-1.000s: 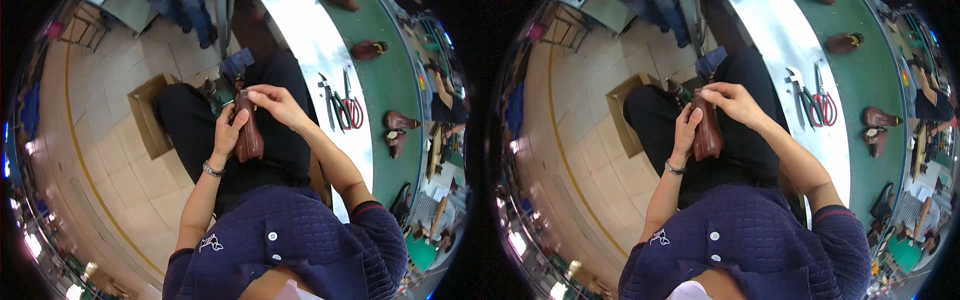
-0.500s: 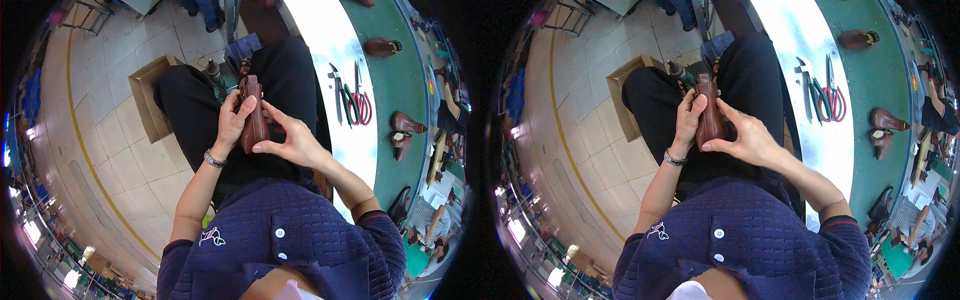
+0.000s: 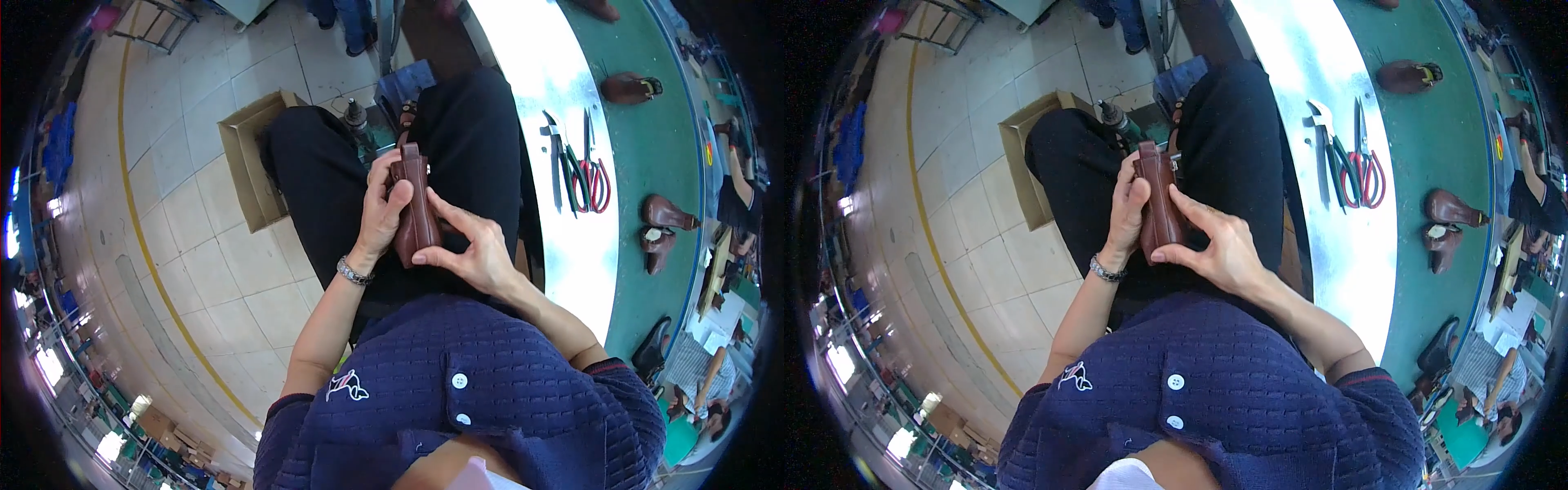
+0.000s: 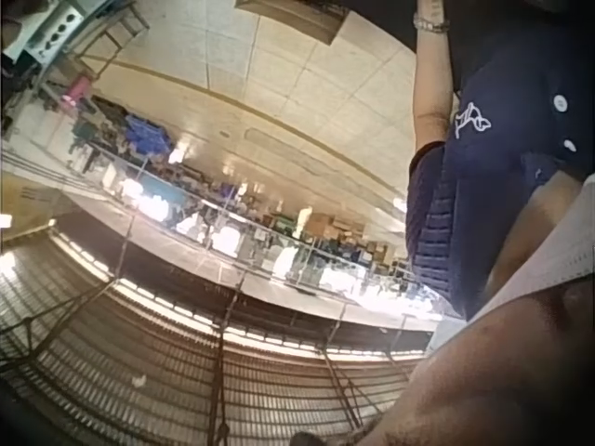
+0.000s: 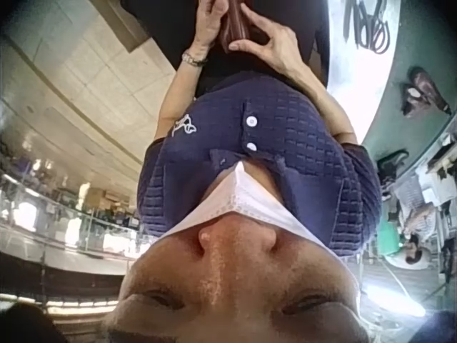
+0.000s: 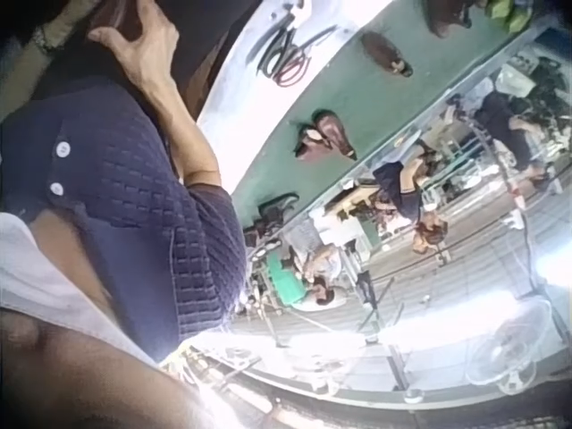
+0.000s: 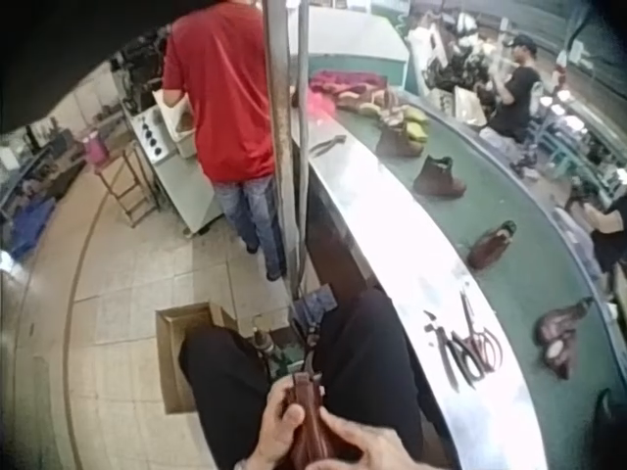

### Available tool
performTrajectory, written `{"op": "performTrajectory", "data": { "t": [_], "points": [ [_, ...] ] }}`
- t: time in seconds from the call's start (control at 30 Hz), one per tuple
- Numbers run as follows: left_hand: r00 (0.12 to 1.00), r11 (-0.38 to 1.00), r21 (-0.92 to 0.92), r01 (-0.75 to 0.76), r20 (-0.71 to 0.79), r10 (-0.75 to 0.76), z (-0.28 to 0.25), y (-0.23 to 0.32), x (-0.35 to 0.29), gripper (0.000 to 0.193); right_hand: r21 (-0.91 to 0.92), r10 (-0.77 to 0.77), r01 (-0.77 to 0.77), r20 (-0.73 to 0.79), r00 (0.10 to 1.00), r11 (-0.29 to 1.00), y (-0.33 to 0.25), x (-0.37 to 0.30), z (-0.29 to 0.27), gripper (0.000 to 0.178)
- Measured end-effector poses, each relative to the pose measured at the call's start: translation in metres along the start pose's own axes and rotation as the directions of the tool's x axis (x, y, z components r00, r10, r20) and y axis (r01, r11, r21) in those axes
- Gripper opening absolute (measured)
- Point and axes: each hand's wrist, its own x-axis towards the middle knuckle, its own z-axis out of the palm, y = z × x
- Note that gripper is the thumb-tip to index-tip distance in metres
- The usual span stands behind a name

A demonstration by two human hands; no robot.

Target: The recorder is assembling and trimming components of shoes at a factory workstation.

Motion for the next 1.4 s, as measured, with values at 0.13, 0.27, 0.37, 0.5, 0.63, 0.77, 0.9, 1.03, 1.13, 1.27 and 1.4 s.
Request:
{"op": "performTrajectory", "data": {
  "t": [0.13,0.27,0.37,0.5,0.63,0.77,0.9,1.03,1.13,1.27,1.4],
  "points": [
    [0.957,0.883,-0.449,0.133,-0.172,-0.232,0.008,-0.004,0.002,0.078,-0.065,-0.035,0.032,-0.049,0.998,0.997,-0.003,-0.021,0.01,0.091],
    [0.849,0.743,-0.41,0.529,0.26,-0.46,0.004,-0.006,0.0,0.092,0.011,-0.066,0.066,-0.016,0.998,0.998,-0.001,-0.028,0.004,0.093],
    [0.908,0.855,-0.305,0.419,0.136,-0.396,0.015,0.005,-0.004,0.093,0.177,-0.089,0.086,0.01,0.996,0.98,0.002,-0.043,-0.006,0.095],
    [0.951,0.948,-0.17,0.267,0.206,-0.231,0.025,0.042,0.0,0.095,0.184,-0.15,0.139,0.044,0.988,0.973,-0.002,-0.051,-0.02,0.096],
    [0.953,0.982,-0.058,0.182,0.258,-0.161,0.022,0.052,0.013,0.096,0.4,-0.137,0.104,0.056,0.989,0.911,0.001,-0.042,-0.032,0.074],
    [0.943,0.976,-0.067,0.207,0.278,-0.181,0.028,0.064,0.023,0.094,0.242,-0.08,0.082,-0.019,0.997,0.967,0.029,-0.022,-0.042,0.067],
    [0.925,0.962,-0.132,0.24,0.331,-0.185,0.041,0.084,0.029,0.085,-0.115,-0.211,0.205,-0.048,0.976,0.972,0.04,0.001,-0.046,0.082],
    [0.936,0.938,-0.098,0.333,0.156,-0.316,0.052,0.073,0.031,0.072,0.1,-0.305,0.303,0.005,0.952,0.948,0.031,0.024,-0.035,0.091],
    [0.971,0.967,0.093,0.237,-0.028,-0.236,0.065,0.092,0.032,0.072,0.069,-0.152,0.153,-0.015,0.988,0.986,0.035,0.018,-0.035,0.068],
    [0.96,0.936,0.232,0.265,-0.159,-0.232,0.048,0.075,0.025,0.072,0.809,0.178,-0.135,0.038,0.983,0.571,0.01,0.004,-0.077,0.066],
    [0.969,0.893,0.379,0.243,-0.142,-0.203,0.06,0.057,0.007,0.071,0.365,0.058,-0.061,0.021,0.998,0.929,-0.018,-0.012,-0.07,0.08]
  ]
}}
